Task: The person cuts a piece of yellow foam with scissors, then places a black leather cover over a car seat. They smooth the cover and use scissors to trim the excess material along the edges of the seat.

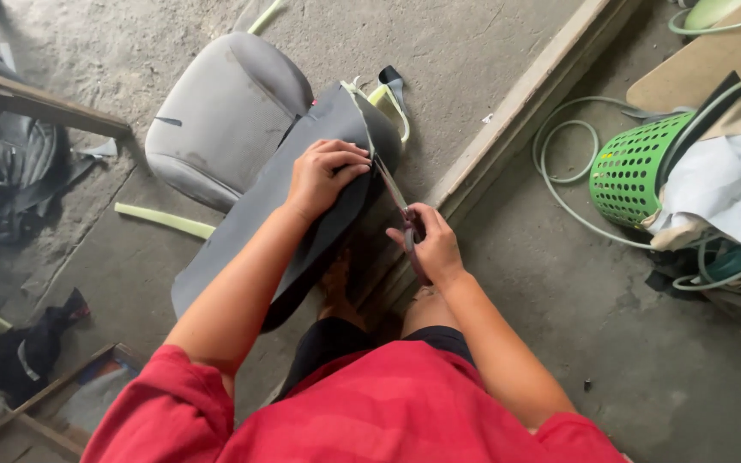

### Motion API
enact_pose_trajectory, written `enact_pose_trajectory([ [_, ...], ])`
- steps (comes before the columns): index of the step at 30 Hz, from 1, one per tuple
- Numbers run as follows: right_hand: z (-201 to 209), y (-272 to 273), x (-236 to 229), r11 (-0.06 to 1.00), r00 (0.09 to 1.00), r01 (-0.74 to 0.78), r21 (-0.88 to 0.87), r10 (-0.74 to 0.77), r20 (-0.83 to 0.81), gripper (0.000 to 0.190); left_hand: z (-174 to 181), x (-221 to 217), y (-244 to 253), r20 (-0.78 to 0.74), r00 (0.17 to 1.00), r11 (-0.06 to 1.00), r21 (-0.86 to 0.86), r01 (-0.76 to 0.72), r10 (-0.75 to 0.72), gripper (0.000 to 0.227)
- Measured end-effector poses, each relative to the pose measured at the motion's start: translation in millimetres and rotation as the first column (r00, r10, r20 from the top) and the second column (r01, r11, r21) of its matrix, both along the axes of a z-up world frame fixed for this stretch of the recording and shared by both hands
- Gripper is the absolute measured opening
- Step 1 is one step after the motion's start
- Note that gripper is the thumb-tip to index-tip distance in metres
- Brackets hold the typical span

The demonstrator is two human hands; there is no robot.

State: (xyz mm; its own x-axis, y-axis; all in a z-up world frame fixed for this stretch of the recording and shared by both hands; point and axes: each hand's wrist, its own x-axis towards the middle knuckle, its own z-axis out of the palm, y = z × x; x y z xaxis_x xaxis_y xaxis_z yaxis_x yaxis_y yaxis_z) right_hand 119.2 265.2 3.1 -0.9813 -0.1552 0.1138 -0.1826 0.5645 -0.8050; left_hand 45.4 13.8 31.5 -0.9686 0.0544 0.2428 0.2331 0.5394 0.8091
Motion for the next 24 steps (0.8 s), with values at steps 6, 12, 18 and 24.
enact_pose_trajectory([
  [6,1.4,-17.0,-15.1,0.991,0.992,-0.024,0.134,0.04,-0.119,0.063,-1.0,0.8,-2.0,0.044,0.999,0.994,0.111,0.011,-0.016,0.006],
  [12,8.1,-17.0,-13.7,0.987,0.991,-0.02,0.161,0.041,-0.129,0.056,-9.8,-0.4,-1.5,0.065,0.998,0.991,0.132,0.007,-0.015,0.009],
  [18,-2.1,-22.8,0.6,0.987,0.995,0.06,0.146,-0.047,-0.09,0.05,-13.1,-0.6,-2.3,0.089,0.996,0.988,0.155,0.007,-0.021,0.009],
  [24,8.4,-17.2,1.0,0.982,0.998,0.053,0.184,-0.046,-0.04,0.057,-17.5,-2.8,-3.4,0.091,0.995,0.984,0.177,0.01,-0.026,0.011],
])
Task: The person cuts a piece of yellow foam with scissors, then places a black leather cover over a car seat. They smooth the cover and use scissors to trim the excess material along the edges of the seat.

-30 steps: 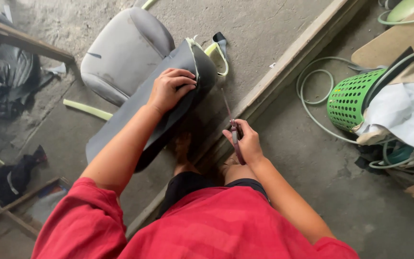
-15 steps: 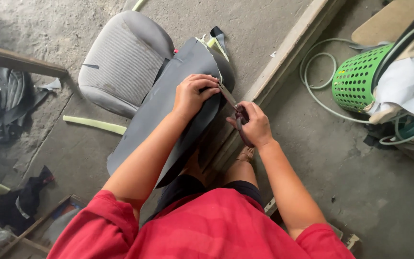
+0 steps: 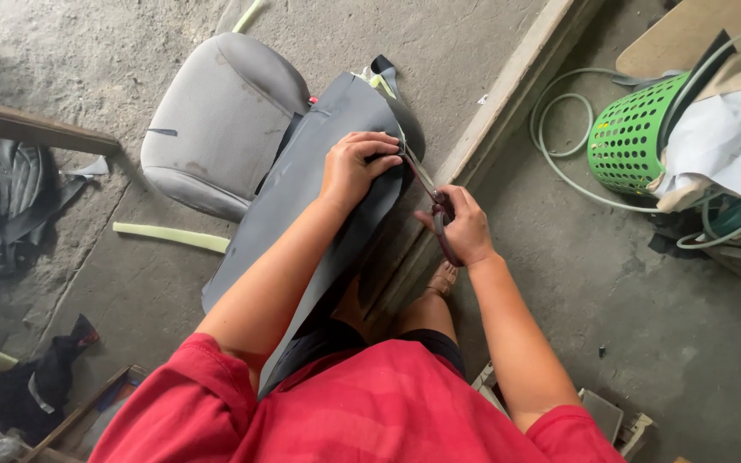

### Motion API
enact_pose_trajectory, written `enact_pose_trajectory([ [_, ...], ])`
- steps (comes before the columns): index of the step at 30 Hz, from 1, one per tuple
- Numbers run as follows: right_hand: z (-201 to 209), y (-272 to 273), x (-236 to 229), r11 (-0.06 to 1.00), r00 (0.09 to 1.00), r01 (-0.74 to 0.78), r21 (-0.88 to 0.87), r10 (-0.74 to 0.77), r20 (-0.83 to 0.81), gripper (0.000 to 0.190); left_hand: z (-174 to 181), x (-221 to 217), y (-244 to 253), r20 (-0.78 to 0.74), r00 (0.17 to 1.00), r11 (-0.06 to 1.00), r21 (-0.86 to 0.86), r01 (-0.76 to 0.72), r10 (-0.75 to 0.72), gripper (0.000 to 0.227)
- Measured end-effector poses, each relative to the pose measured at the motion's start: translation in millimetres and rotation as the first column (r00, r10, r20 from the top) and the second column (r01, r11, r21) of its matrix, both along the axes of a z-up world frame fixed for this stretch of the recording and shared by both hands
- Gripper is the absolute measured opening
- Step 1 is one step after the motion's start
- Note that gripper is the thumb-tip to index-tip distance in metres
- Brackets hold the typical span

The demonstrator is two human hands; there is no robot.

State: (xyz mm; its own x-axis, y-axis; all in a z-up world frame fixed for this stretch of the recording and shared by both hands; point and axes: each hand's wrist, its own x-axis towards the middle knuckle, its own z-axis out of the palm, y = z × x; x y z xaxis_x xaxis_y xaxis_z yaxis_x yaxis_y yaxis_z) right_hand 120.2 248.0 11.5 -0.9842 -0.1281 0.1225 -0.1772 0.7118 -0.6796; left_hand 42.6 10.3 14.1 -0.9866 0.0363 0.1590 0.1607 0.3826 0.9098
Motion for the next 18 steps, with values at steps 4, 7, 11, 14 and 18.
enact_pose_trajectory([
  [4,-0.8,4.0,-7.4,0.999,0.999,-0.041,-0.009,0.041,-0.008,0.058,-0.4,-0.1,-0.6,-0.008,1.0,1.0,0.01,0.007,-0.007,0.012],
  [7,7.2,1.9,-10.9,0.998,0.997,-0.07,-0.003,0.07,-0.013,0.058,0.7,0.6,-0.2,-0.021,1.0,1.0,0.017,0.007,-0.007,0.013],
  [11,4.3,1.1,-15.4,0.994,0.994,-0.102,-0.027,0.102,-0.031,0.058,0.1,0.6,-0.4,-0.03,1.0,1.0,0.025,0.007,-0.006,0.013],
  [14,5.8,1.6,-19.9,0.992,0.991,-0.124,-0.024,0.123,-0.053,0.059,-3.4,0.1,0.3,-0.052,0.999,1.0,0.026,0.0,0.001,0.012],
  [18,6.5,2.2,-25.1,0.991,0.989,-0.132,-0.013,0.131,-0.066,0.057,0.6,0.4,0.1,-0.066,0.998,1.0,0.018,-0.005,0.006,0.011],
])
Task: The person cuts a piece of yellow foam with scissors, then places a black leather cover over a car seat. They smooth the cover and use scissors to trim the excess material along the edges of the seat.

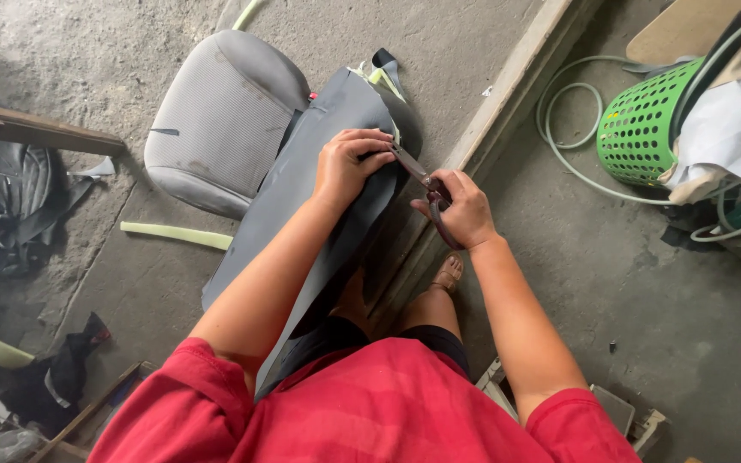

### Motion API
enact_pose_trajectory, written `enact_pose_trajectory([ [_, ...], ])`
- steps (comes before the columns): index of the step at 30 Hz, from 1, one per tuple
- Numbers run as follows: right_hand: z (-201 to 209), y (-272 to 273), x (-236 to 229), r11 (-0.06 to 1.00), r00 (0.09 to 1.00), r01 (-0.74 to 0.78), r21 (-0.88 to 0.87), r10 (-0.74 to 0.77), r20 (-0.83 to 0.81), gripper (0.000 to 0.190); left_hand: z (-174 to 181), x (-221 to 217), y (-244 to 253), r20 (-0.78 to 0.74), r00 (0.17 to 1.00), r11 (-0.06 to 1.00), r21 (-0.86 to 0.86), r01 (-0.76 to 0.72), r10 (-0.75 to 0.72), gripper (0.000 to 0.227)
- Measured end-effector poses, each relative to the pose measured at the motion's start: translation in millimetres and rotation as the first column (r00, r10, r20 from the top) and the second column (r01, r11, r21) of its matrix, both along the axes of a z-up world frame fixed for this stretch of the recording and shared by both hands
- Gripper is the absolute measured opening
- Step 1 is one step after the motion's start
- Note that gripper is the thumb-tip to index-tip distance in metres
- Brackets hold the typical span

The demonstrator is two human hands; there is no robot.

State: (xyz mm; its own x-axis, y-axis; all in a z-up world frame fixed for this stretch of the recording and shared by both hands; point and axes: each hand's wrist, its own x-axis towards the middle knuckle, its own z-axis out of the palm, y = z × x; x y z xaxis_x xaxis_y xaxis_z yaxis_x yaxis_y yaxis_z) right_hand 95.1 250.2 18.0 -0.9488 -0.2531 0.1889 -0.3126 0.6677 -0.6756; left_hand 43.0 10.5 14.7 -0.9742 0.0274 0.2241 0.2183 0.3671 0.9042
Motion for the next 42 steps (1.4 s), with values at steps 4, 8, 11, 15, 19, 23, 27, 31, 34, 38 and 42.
enact_pose_trajectory([
  [4,-1.8,-0.7,0.1,1.0,1.0,-0.001,-0.022,0.0,-0.014,0.054,2.2,0.5,0.2,0.003,1.0,1.0,-0.008,-0.004,0.004,0.012],
  [8,-43.2,3.3,5.2,0.981,0.996,0.07,-0.181,-0.06,0.061,0.044,0.7,0.7,0.6,0.019,1.0,1.0,-0.01,0.004,-0.004,0.013],
  [11,-43.3,-2.8,4.9,0.946,0.974,0.224,-0.235,-0.206,0.099,0.035,-2.5,2.9,0.8,-0.029,1.0,0.998,-0.067,0.005,-0.007,0.015],
  [15,-12.3,-24.4,-7.1,0.885,0.92,0.357,-0.298,-0.278,0.278,0.029,-5.6,5.6,3.2,-0.074,0.997,0.991,-0.136,0.006,-0.016,0.017],
  [19,-10.9,-50.1,-22.7,0.783,0.877,0.412,-0.466,-0.202,0.436,0.041,5.4,8.4,3.8,-0.104,0.993,0.98,-0.196,0.032,-0.053,0.013],
  [23,-34.6,-59.1,-25.8,0.857,0.929,0.32,-0.403,-0.2,0.312,0.048,5.2,5.7,-2.2,-0.04,0.99,0.986,-0.102,0.129,-0.133,0.02],
  [27,-41.1,-54.7,-33.0,0.876,0.95,0.269,-0.4,-0.175,0.257,0.05,5.5,20.2,-13.8,-0.007,0.994,0.994,0.015,0.108,-0.108,0.028],
  [31,-45.3,-46.7,-42.7,0.917,0.974,0.203,-0.343,-0.155,0.163,0.05,41.9,96.6,-60.9,0.067,0.995,0.969,-0.235,0.082,-0.068,0.04],
  [34,-53.6,-43.5,-56.3,0.91,0.973,0.206,-0.36,-0.152,0.175,0.048,39.6,173.8,-93.4,0.164,0.986,0.87,-0.49,0.053,0.032,0.046],
  [38,-68.6,-37.7,-72.8,0.895,0.965,0.224,-0.386,-0.148,0.216,0.046,33.7,248.8,-87.4,0.124,0.973,0.72,-0.692,-0.057,0.197,0.049],
  [42,-91.0,-34.3,-89.9,0.869,0.954,0.236,-0.434,-0.122,0.274,0.046,27.5,255.7,-70.3,0.053,0.955,0.645,-0.749,-0.155,0.291,0.049],
])
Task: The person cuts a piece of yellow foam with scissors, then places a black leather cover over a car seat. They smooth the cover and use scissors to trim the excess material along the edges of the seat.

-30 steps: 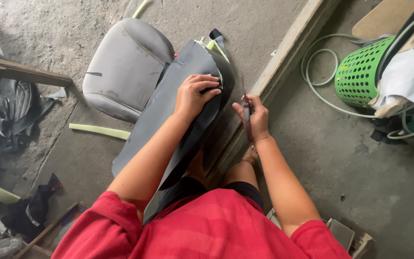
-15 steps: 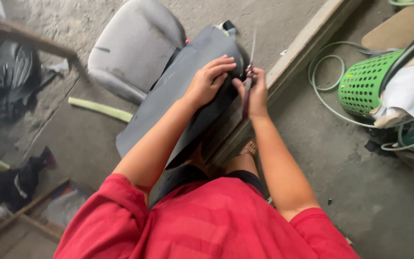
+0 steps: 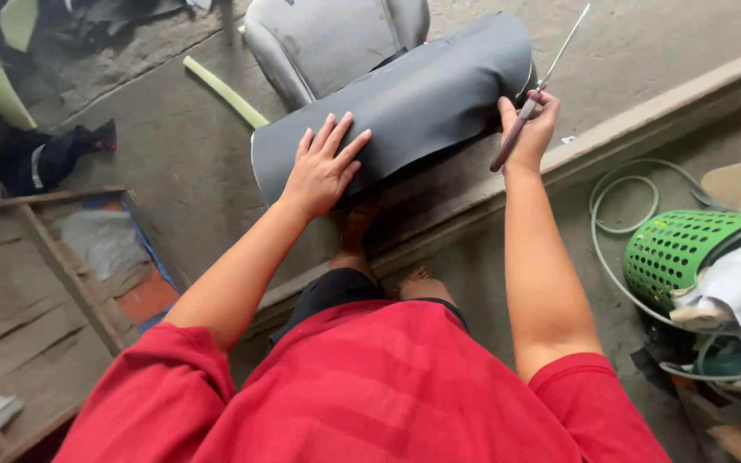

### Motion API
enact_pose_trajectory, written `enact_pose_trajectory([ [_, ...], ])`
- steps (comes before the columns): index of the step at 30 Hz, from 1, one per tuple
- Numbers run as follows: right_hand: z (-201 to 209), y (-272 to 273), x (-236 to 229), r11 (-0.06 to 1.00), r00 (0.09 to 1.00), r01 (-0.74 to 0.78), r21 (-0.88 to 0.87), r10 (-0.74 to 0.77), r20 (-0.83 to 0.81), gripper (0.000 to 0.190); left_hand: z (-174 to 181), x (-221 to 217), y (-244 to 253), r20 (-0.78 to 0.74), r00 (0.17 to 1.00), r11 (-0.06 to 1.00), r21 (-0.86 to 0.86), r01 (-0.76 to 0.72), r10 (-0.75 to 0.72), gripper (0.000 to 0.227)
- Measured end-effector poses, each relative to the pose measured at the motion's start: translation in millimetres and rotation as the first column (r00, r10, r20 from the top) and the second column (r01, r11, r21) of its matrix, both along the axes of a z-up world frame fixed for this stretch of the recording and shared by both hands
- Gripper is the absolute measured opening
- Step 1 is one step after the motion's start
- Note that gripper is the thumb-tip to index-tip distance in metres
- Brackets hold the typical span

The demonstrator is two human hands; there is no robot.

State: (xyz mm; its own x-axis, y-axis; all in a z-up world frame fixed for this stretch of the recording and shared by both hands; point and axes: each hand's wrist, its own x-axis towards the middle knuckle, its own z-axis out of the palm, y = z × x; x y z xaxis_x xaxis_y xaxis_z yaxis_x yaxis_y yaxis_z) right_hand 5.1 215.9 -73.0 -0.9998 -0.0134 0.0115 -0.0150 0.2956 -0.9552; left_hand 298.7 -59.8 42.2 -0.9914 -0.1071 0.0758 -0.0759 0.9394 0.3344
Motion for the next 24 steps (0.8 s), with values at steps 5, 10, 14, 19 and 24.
enact_pose_trajectory([
  [5,26.6,-8.0,5.1,0.986,0.995,-0.101,-0.129,0.102,0.003,0.044,-9.7,-3.5,4.7,0.078,0.993,0.996,-0.018,-0.091,0.093,0.051],
  [10,20.2,-5.6,9.0,0.985,0.995,-0.099,-0.14,0.095,-0.038,0.044,0.0,-12.2,-27.4,0.318,0.948,0.887,0.439,-0.139,-0.009,0.046],
  [14,36.4,-12.2,13.2,0.987,0.997,-0.043,-0.152,0.051,0.052,0.044,15.4,-17.3,-90.4,0.357,0.91,0.713,0.693,-0.105,-0.213,0.062],
  [19,33.3,-1.5,25.6,1.0,0.996,0.013,0.016,-0.011,-0.084,0.045,6.8,-26.9,-129.3,0.157,0.843,0.613,0.754,0.234,-0.515,0.051],
  [24,40.5,-9.3,36.8,0.964,0.974,0.193,0.181,-0.165,-0.157,0.044,-5.2,-75.1,-169.5,-0.057,0.634,0.326,0.819,0.471,-0.771,0.056],
])
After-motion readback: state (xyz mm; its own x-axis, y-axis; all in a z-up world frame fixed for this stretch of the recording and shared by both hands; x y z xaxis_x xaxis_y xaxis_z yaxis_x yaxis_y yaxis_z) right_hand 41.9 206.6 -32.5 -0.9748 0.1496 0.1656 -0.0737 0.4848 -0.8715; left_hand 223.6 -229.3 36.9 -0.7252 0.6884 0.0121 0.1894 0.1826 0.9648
